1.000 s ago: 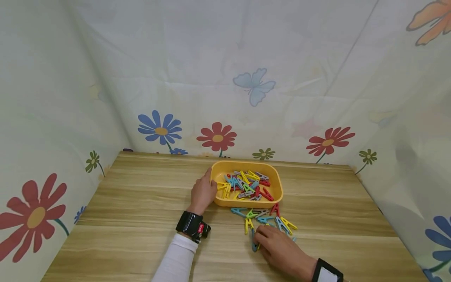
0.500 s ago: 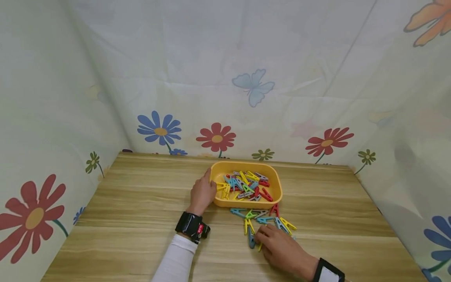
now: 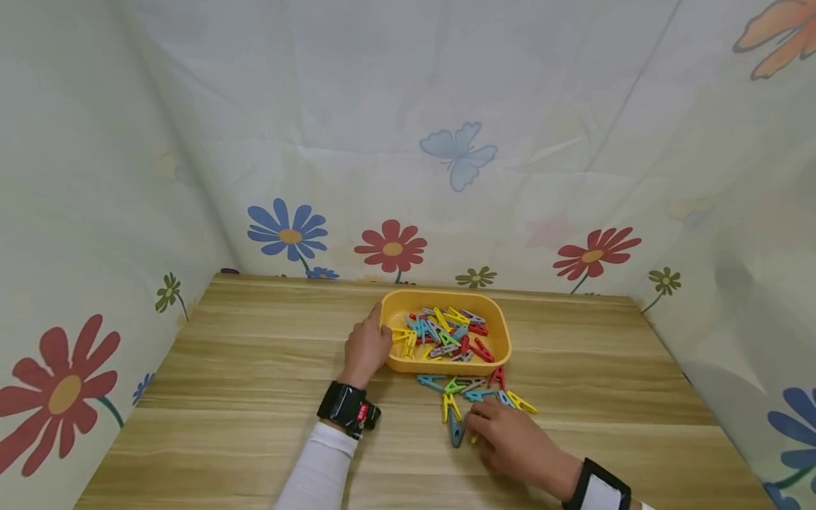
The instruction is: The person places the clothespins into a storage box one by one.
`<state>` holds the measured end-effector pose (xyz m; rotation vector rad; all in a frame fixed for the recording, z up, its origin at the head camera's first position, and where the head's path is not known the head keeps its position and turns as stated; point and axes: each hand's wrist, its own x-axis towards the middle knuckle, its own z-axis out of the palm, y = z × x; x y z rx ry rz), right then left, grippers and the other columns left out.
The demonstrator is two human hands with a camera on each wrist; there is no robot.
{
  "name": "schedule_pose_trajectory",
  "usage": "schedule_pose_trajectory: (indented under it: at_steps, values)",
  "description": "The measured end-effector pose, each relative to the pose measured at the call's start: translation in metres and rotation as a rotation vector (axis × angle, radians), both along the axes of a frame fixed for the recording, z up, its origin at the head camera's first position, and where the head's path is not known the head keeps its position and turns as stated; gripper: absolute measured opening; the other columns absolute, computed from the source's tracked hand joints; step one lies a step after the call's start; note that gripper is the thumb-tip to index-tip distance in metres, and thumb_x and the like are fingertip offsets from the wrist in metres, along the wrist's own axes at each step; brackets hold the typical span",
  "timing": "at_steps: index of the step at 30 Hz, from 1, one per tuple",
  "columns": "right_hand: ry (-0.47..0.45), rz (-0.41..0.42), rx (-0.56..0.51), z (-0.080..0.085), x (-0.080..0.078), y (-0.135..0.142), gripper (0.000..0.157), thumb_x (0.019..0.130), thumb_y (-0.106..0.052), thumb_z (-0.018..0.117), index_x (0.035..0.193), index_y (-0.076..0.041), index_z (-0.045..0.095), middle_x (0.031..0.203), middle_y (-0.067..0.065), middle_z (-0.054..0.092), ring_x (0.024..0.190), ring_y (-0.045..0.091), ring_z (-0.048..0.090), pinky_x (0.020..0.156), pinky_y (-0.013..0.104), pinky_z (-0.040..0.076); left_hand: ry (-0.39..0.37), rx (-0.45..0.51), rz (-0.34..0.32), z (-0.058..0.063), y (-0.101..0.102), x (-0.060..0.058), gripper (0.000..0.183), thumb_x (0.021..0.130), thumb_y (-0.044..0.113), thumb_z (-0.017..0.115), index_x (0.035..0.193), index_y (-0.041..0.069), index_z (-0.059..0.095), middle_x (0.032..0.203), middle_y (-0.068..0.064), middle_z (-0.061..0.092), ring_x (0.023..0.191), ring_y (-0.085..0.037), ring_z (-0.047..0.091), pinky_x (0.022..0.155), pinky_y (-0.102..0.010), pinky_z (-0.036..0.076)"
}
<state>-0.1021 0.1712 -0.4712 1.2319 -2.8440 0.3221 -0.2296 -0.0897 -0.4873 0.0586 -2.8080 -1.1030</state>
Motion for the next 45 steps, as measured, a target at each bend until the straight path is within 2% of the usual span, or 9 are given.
schedule_pose_trajectory:
  at_steps: [6, 13, 18, 26, 30, 34, 37, 40, 45]
  values:
    - [0.024, -0.029, -0.002, 0.026, 0.0, 0.003, 0.02, 0.076, -0.009, 0.067, 0.09, -0.022, 0.062, 0.088, -0.013, 0.05, 0.078, 0.006, 0.044, 0.068, 0.029, 0.048, -0.007, 0.006, 0.001, 0.003, -0.001, 0.0, 0.053, 0.094, 0.02, 0.048, 0.144, 0.011, 0.03, 0.086, -0.014, 0.059, 0.046, -0.017, 0.047, 0.044, -0.031, 0.04]
    - [0.122, -0.018, -0.034, 0.056, 0.001, 0.007, 0.022, 0.076, -0.009, 0.07, 0.09, -0.023, 0.061, 0.091, -0.011, 0.052, 0.081, 0.007, 0.045, 0.068, 0.026, 0.049, -0.005, 0.006, 0.0, 0.005, -0.001, 0.001, 0.053, 0.094, 0.02, 0.048, 0.144, 0.01, 0.03, 0.097, -0.018, 0.061, 0.047, -0.017, 0.048, 0.044, -0.03, 0.041]
    - [0.225, 0.007, -0.063, 0.073, -0.007, 0.009, 0.023, 0.074, -0.006, 0.07, 0.087, -0.02, 0.059, 0.091, -0.008, 0.054, 0.081, 0.009, 0.044, 0.065, 0.026, 0.049, -0.003, 0.004, 0.001, 0.007, -0.002, 0.001, 0.053, 0.094, 0.019, 0.048, 0.143, 0.01, 0.03, 0.102, -0.02, 0.061, 0.049, -0.017, 0.049, 0.046, -0.031, 0.041]
    - [0.281, 0.033, -0.129, 0.094, -0.028, 0.006, 0.021, 0.073, -0.01, 0.074, 0.085, -0.019, 0.06, 0.087, -0.008, 0.055, 0.08, 0.009, 0.047, 0.063, 0.028, 0.05, -0.002, 0.002, 0.005, 0.007, -0.001, 0.001, 0.053, 0.094, 0.019, 0.049, 0.143, 0.01, 0.031, 0.115, -0.021, 0.058, 0.055, -0.017, 0.051, 0.049, -0.031, 0.042]
    - [0.31, 0.023, -0.126, 0.099, -0.046, 0.005, 0.019, 0.073, -0.011, 0.075, 0.084, -0.018, 0.061, 0.086, -0.006, 0.056, 0.078, 0.01, 0.048, 0.063, 0.028, 0.05, 0.005, 0.001, 0.006, 0.006, -0.001, 0.002, 0.053, 0.094, 0.019, 0.049, 0.143, 0.009, 0.032, 0.116, -0.022, 0.057, 0.059, -0.018, 0.053, 0.053, -0.034, 0.046]
    - [0.291, -0.009, -0.11, 0.1, -0.064, 0.002, 0.018, 0.073, -0.009, 0.073, 0.085, -0.017, 0.062, 0.086, -0.005, 0.057, 0.076, 0.011, 0.051, 0.062, 0.028, 0.05, 0.004, -0.005, 0.01, 0.005, -0.001, 0.002, 0.053, 0.093, 0.019, 0.05, 0.143, 0.01, 0.032, 0.12, -0.021, 0.056, 0.066, -0.019, 0.055, 0.06, -0.038, 0.05]
    - [0.266, -0.031, -0.094, 0.099, -0.076, -0.002, 0.017, 0.074, -0.01, 0.073, 0.087, -0.016, 0.063, 0.087, -0.004, 0.057, 0.075, 0.012, 0.052, 0.063, 0.028, 0.05, 0.0, -0.005, 0.01, 0.005, -0.001, 0.001, 0.054, 0.093, 0.02, 0.05, 0.143, 0.01, 0.032, 0.119, -0.021, 0.056, 0.065, -0.019, 0.055, 0.059, -0.037, 0.049]
    - [0.255, -0.034, -0.086, 0.095, -0.088, -0.009, 0.015, 0.076, -0.013, 0.072, 0.088, -0.016, 0.064, 0.088, -0.004, 0.058, 0.076, 0.011, 0.053, 0.064, 0.028, 0.05, -0.002, 0.001, 0.006, 0.005, -0.001, 0.001, 0.054, 0.093, 0.02, 0.049, 0.143, 0.009, 0.031, 0.118, -0.022, 0.056, 0.061, -0.019, 0.054, 0.053, -0.034, 0.046]
    - [0.241, -0.033, -0.085, 0.082, -0.105, -0.019, 0.012, 0.078, -0.013, 0.069, 0.088, -0.018, 0.063, 0.091, -0.003, 0.059, 0.077, 0.011, 0.053, 0.065, 0.029, 0.05, -0.007, 0.006, 0.004, 0.004, 0.0, 0.001, 0.054, 0.093, 0.02, 0.049, 0.143, 0.009, 0.031, 0.116, -0.022, 0.057, 0.059, -0.018, 0.053, 0.053, -0.033, 0.045]
